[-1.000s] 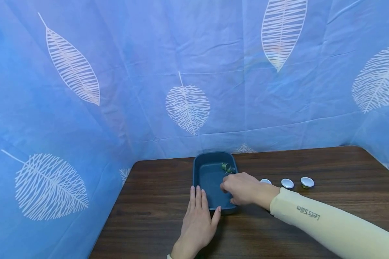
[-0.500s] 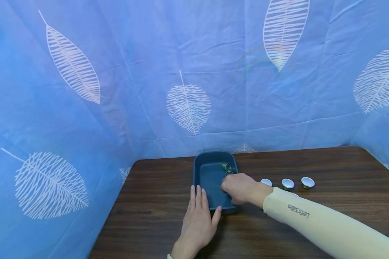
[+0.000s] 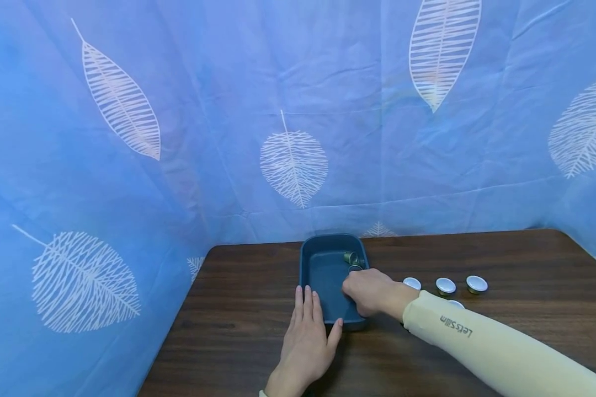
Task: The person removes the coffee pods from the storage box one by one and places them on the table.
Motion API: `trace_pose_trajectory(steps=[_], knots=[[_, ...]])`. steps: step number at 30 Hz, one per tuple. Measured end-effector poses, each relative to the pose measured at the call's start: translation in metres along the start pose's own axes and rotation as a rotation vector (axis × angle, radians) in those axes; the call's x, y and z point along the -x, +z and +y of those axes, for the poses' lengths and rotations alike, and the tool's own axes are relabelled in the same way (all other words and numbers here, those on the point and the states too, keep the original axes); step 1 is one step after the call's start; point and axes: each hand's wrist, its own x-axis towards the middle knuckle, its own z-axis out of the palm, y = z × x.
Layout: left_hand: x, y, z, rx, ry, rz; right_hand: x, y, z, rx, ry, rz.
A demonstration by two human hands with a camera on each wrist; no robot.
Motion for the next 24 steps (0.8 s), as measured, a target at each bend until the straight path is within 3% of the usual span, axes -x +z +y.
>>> trace_pose_trajectory(steps=[17, 24], knots=[[0.002, 0.001, -0.001, -0.009, 0.024, 0.014, -0.004, 0.007, 0.000, 0.007, -0.012, -0.026], [0.001, 0.000, 0.000, -0.002, 0.019, 0.034, -0.009, 0.006, 0.012, -0.020, -0.025, 0.041]])
